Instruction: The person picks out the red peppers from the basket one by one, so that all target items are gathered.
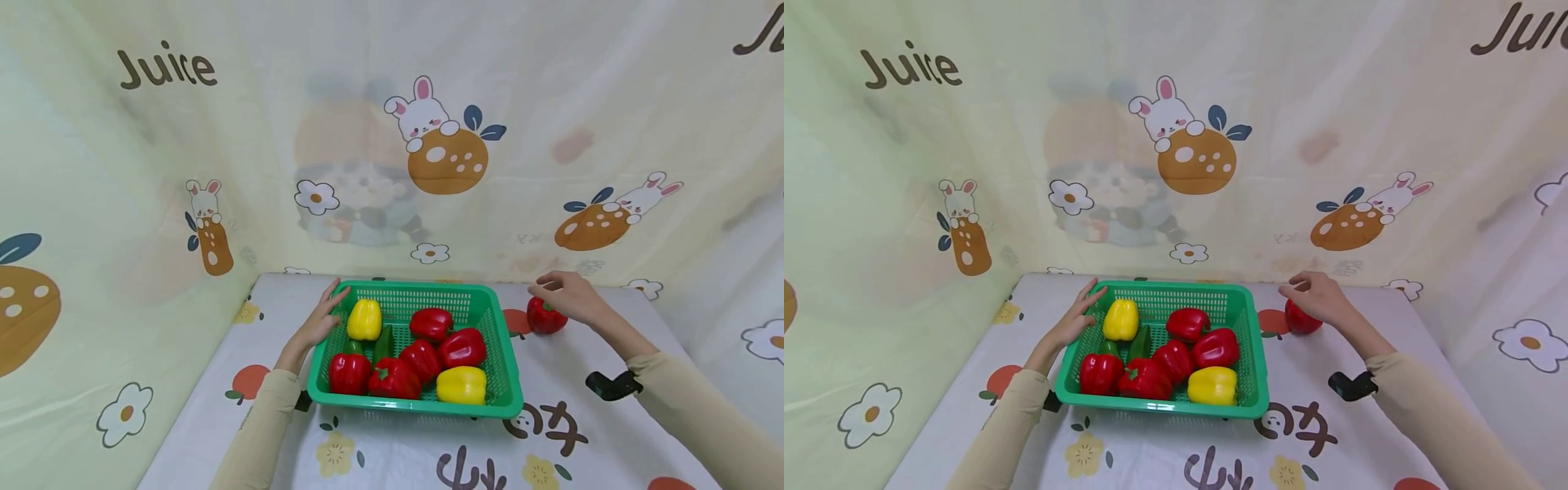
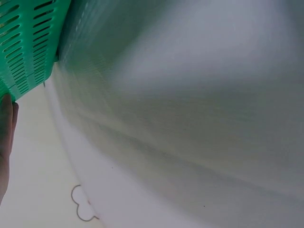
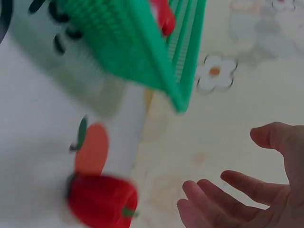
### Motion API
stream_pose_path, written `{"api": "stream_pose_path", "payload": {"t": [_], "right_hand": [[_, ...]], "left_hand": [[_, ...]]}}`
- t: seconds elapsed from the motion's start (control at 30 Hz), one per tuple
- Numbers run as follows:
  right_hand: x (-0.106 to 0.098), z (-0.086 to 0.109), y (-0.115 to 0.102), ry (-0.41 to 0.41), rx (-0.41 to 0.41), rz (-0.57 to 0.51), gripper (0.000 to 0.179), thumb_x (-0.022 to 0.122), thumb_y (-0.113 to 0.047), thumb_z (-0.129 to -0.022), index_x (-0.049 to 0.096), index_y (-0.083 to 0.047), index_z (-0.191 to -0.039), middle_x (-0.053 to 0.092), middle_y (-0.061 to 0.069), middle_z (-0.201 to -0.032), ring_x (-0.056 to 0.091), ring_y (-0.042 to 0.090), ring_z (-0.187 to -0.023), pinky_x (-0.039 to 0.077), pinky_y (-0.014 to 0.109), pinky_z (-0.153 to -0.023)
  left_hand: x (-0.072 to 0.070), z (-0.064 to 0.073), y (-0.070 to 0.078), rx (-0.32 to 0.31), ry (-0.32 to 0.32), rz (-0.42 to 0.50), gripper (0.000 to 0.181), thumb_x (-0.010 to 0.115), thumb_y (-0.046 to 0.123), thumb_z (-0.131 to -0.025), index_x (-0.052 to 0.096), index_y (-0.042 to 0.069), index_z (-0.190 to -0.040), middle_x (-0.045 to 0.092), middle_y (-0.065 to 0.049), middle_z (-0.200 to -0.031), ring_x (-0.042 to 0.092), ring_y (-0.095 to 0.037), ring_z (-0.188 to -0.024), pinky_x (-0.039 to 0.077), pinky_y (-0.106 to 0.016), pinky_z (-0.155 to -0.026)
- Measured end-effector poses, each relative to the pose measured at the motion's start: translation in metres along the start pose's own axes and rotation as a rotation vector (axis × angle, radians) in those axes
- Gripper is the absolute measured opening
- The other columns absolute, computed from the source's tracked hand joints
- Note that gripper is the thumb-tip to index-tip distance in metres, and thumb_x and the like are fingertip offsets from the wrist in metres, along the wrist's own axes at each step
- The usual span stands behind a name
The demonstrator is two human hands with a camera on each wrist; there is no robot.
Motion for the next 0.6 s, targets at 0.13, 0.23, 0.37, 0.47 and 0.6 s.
{"api": "stream_pose_path", "payload": {"t": [0.13, 0.23, 0.37, 0.47, 0.6], "right_hand": [[0.016, -0.005, -0.027, -0.027, -0.051, -0.018, 0.056, 0.060, -0.034, -0.096, 0.053, 0.009, -0.131, 0.057, 0.032, -0.125, 0.055, 0.048, -0.113, 0.054, 0.054, -0.083], [0.031, -0.010, -0.042, -0.057, -0.072, -0.038, 0.056, 0.062, -0.034, -0.095, 0.054, 0.008, -0.131, 0.059, 0.031, -0.124, 0.057, 0.046, -0.111, 0.054, 0.053, -0.084], [0.051, -0.018, -0.059, -0.107, -0.109, -0.068, 0.056, 0.064, -0.033, -0.093, 0.055, 0.009, -0.129, 0.061, 0.029, -0.121, 0.057, 0.044, -0.110, 0.053, 0.052, -0.086], [0.066, -0.023, -0.069, -0.140, -0.138, -0.075, 0.055, 0.067, -0.032, -0.091, 0.057, 0.009, -0.127, 0.061, 0.029, -0.121, 0.057, 0.042, -0.110, 0.053, 0.051, -0.086], [0.083, -0.030, -0.078, -0.181, -0.155, -0.070, 0.057, 0.070, -0.030, -0.088, 0.056, 0.010, -0.126, 0.059, 0.030, -0.123, 0.057, 0.043, -0.111, 0.054, 0.049, -0.085]], "left_hand": [[0.002, -0.002, -0.005, 0.006, 0.014, -0.006, 0.076, 0.048, -0.004, -0.078, 0.034, 0.002, -0.152, 0.002, -0.012, -0.165, 0.002, -0.037, -0.150, 0.009, -0.066, -0.113], [0.001, -0.002, -0.007, 0.004, 0.013, -0.003, 0.076, 0.048, -0.004, -0.077, 0.034, 0.002, -0.152, 0.001, -0.014, -0.165, 0.002, -0.038, -0.149, 0.010, -0.066, -0.112], [0.001, -0.003, -0.009, 0.003, 0.009, -0.001, 0.076, 0.047, -0.005, -0.077, 0.034, 0.001, -0.152, 0.001, -0.014, -0.165, 0.001, -0.037, -0.149, 0.010, -0.066, -0.112], [0.001, -0.003, -0.008, 0.014, 0.003, -0.001, 0.076, 0.047, -0.005, -0.077, 0.033, 0.001, -0.152, 0.000, -0.015, -0.165, 0.001, -0.038, -0.149, 0.010, -0.067, -0.112], [0.001, -0.002, -0.007, 0.016, 0.002, -0.003, 0.077, 0.048, -0.005, -0.077, 0.033, 0.001, -0.152, 0.000, -0.015, -0.165, 0.000, -0.038, -0.149, 0.010, -0.066, -0.112]]}}
Point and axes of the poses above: each hand's wrist, its own z-axis away from the middle knuckle, its own x-axis out of the palm, y = z × x, the point moved 1 cm from there along -z, towards the middle knuckle
